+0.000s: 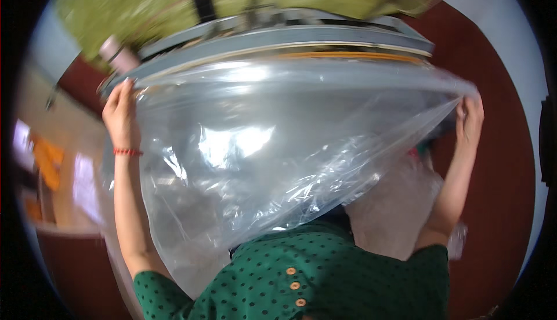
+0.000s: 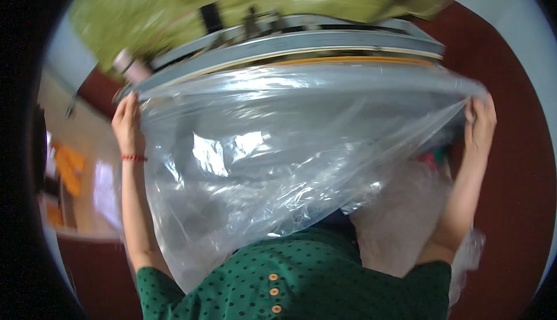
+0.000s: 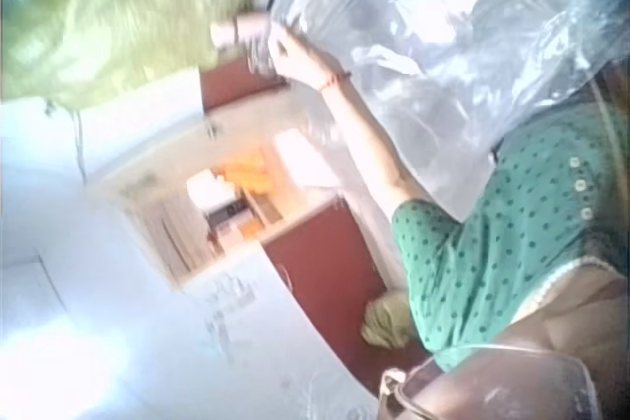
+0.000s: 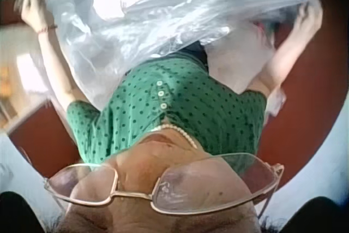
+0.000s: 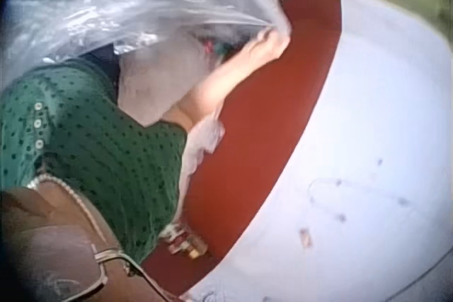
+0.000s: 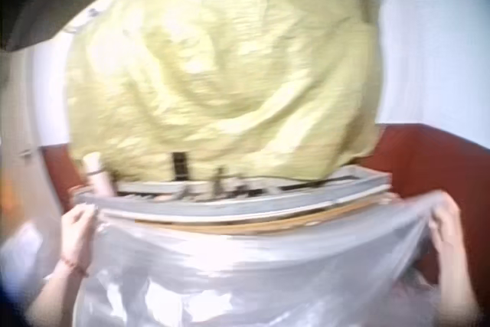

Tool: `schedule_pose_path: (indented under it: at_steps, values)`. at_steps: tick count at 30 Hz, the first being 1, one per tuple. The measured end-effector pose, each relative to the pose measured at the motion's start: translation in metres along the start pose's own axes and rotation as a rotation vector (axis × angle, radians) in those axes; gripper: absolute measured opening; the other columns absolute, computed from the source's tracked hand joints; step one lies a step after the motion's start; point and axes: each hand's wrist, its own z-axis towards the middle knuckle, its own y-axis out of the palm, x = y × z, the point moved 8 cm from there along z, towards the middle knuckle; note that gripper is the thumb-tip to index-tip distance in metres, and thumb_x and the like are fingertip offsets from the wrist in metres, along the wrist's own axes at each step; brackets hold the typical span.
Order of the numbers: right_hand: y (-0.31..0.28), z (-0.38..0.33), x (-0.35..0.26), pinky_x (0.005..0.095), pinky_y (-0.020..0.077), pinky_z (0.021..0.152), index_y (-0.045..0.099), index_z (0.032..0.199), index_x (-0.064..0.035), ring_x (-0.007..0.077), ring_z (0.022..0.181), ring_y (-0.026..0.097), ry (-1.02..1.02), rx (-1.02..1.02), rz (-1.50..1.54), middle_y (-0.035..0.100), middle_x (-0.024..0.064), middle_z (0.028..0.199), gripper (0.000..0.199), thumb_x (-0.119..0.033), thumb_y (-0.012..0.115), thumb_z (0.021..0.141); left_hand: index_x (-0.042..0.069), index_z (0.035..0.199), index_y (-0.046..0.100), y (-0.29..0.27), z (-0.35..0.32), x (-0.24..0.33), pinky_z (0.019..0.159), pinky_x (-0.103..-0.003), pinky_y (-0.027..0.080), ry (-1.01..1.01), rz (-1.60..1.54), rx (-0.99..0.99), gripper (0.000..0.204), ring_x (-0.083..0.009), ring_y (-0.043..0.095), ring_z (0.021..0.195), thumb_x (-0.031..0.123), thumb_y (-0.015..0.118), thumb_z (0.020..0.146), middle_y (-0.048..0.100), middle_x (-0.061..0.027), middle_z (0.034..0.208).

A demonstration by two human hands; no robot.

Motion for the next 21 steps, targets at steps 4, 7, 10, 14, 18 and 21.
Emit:
schedule_pose_path:
  at_steps: [4, 7, 10, 14, 18, 21]
  values:
    - [-0.042, 0.014, 0.004, 0.0197, 0.0376, 0.055, 0.054, 0.096, -0.0051, 0.0065, 0.069, 0.046, -0.139, 0.241, -0.004, 0.053, 0.0003, 0.083, 0.016, -0.009, 0.054, 0.081, 0.002, 0.084, 0.061, 0.067, -0.018, -0.047, 0.046, -0.018, 0.023, 0.089, -0.022, -0.100, 0.017, -0.0007, 0.032, 0.053, 0.018, 0.056, 0.083, 0.043, 0.0103, 0.062]
    - [-0.103, 0.019, 0.100, 0.0227, 0.0402, 0.054, 0.060, 0.071, -0.0028, 0.0079, 0.057, 0.049, 0.028, 0.135, -0.571, 0.056, -0.0012, 0.064, 0.012, -0.014, 0.065, 0.073, 0.003, 0.071, 0.059, 0.095, -0.032, -0.137, 0.050, -0.018, 0.027, -0.220, 0.273, -0.328, 0.019, -0.0023, 0.035, 0.056, 0.019, 0.058, 0.082, 0.048, 0.0079, 0.065]
    - [-0.132, 0.000, 0.141, 0.0234, 0.0386, 0.048, 0.060, 0.067, 0.0002, 0.0064, 0.051, 0.047, 0.139, 0.212, -0.836, 0.054, -0.0001, 0.056, 0.018, -0.016, 0.065, 0.072, 0.006, 0.067, 0.059, 0.101, -0.042, -0.172, 0.049, -0.018, 0.026, -0.189, 0.388, -0.392, 0.020, -0.0021, 0.035, 0.056, 0.021, 0.061, 0.080, 0.046, 0.0088, 0.062]
    - [-0.132, -0.017, 0.140, 0.0256, 0.0386, 0.045, 0.060, 0.068, 0.0016, 0.0089, 0.048, 0.048, 0.284, 0.120, -0.900, 0.054, 0.0016, 0.055, 0.024, -0.022, 0.066, 0.070, 0.008, 0.065, 0.057, 0.099, -0.041, -0.174, 0.045, -0.018, 0.023, -0.220, 0.290, -0.386, 0.021, -0.0010, 0.031, 0.051, 0.021, 0.059, 0.081, 0.044, 0.0087, 0.059]
    - [-0.118, -0.013, 0.140, 0.0287, 0.0424, 0.050, 0.061, 0.070, 0.0019, 0.0158, 0.050, 0.053, 0.400, -0.051, -0.991, 0.057, 0.0068, 0.057, 0.029, -0.026, 0.067, 0.068, 0.010, 0.067, 0.053, 0.081, -0.037, -0.176, 0.043, -0.018, 0.020, -0.269, 0.123, -0.241, 0.020, -0.0009, 0.030, 0.050, 0.020, 0.055, 0.084, 0.040, 0.0082, 0.057]
    - [-0.084, 0.003, 0.116, 0.0323, 0.0446, 0.056, 0.062, 0.073, -0.0001, 0.0239, 0.060, 0.057, 0.157, -0.017, -1.264, 0.059, 0.0111, 0.064, 0.029, -0.028, 0.067, 0.067, 0.010, 0.070, 0.050, 0.063, -0.032, -0.187, 0.043, -0.017, 0.021, -0.264, -0.071, -0.118, 0.018, -0.0003, 0.029, 0.050, 0.020, 0.053, 0.085, 0.041, 0.0080, 0.060]
